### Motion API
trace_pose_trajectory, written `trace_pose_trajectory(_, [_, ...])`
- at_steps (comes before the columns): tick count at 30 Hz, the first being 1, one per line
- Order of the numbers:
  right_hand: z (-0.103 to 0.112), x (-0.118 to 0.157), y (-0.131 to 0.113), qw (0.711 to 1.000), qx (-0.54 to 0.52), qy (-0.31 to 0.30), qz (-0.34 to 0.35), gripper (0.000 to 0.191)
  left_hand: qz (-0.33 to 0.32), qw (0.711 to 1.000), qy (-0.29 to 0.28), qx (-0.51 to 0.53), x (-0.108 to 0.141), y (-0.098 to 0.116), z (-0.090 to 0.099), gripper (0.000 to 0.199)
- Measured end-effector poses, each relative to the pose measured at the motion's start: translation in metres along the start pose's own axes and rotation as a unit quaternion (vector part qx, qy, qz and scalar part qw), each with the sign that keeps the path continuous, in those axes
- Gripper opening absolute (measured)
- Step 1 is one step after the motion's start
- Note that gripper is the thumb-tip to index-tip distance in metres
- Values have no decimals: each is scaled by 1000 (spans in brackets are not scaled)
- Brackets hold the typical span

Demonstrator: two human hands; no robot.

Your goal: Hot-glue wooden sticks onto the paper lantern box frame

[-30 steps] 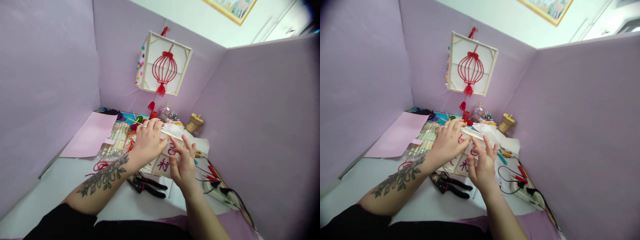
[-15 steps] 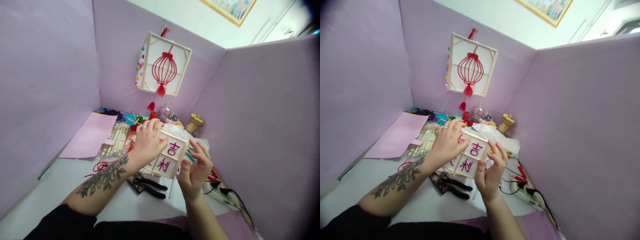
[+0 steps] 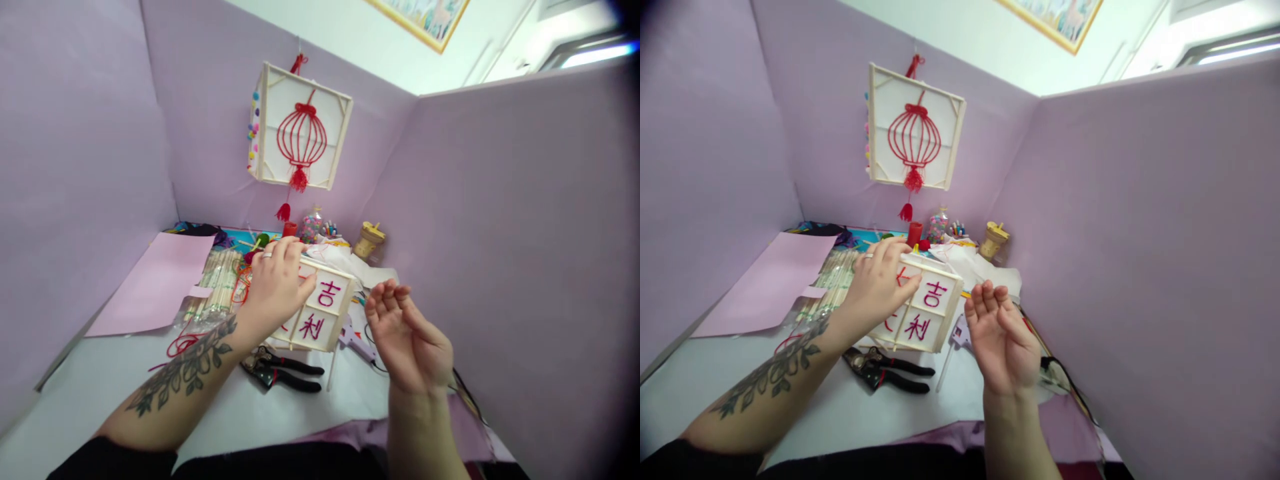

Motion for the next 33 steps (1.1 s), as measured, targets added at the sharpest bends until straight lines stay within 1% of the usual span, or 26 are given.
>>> trace_pose_trajectory(2, [2, 0, -5, 999, 37, -7, 13, 17, -8, 1000, 2, -5, -1, -1, 0, 40])
trace_pose_trajectory(4, [9, 2, -14, 990, 123, -8, 66, 13, -9, 1000, 2, -10, -1, -1, 1, 40])
trace_pose_trajectory(5, [14, 4, -20, 980, 175, -3, 91, 12, -7, 1000, 2, -11, -2, -1, 2, 41])
trace_pose_trajectory(6, [20, 8, -26, 966, 241, 0, 95, 12, -4, 1000, 2, -11, -2, -1, 3, 41])
trace_pose_trajectory(7, [28, 13, -31, 946, 316, -7, 71, 11, -1, 1000, 0, -10, -2, 0, 3, 41])
trace_pose_trajectory(8, [35, 20, -35, 918, 395, -27, 14, 9, 2, 1000, -2, -8, -2, 0, 4, 41])
trace_pose_trajectory(9, [43, 28, -36, 878, 470, -63, -67, 7, 4, 1000, -6, -7, -2, 1, 5, 41])
trace_pose_trajectory(10, [49, 38, -35, 823, 537, -107, -152, 9, 6, 1000, -10, -6, -3, 1, 5, 41])
trace_pose_trajectory(11, [56, 49, -31, 768, 582, -148, -222, 13, 7, 1000, -13, -6, -3, 2, 6, 42])
trace_pose_trajectory(12, [61, 60, -27, 729, 604, -178, -268, 15, 6, 1000, -16, -5, -2, 2, 6, 42])
trace_pose_trajectory(13, [66, 72, -20, 704, 616, -195, -294, 16, 4, 1000, -18, -4, -2, 2, 6, 42])
trace_pose_trajectory(15, [74, 91, -6, 676, 635, -206, -312, 17, 4, 1000, -22, -3, -2, 2, 6, 42])
trace_pose_trajectory(18, [85, 108, 14, 649, 656, -213, -321, 21, 8, 1000, -26, -4, -2, 2, 7, 43])
trace_pose_trajectory(21, [90, 107, 28, 622, 680, -217, -323, 29, 12, 1000, -27, -4, -2, 2, 7, 41])
trace_pose_trajectory(25, [91, 100, 38, 568, 724, -217, -326, 44, 19, 999, -28, 6, -3, 2, 8, 40])
trace_pose_trajectory(28, [91, 101, 39, 528, 751, -219, -332, 54, 18, 1000, -24, 6, -4, 1, 8, 41])
trace_pose_trajectory(31, [92, 106, 35, 484, 776, -212, -345, 60, 18, 1000, -25, 4, -4, 1, 8, 41])
trace_pose_trajectory(33, [93, 108, 32, 459, 788, -210, -351, 65, 20, 999, -28, 4, -4, 0, 9, 41])
Point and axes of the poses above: each hand's wrist, its own x-axis away from the middle knuckle, its own z-axis out of the back of the hand, y = z × x, the point moved 1 cm from there along -x, towards the middle knuckle, and after that the axes turned 13 degrees about -y, right-handed, at the moved point
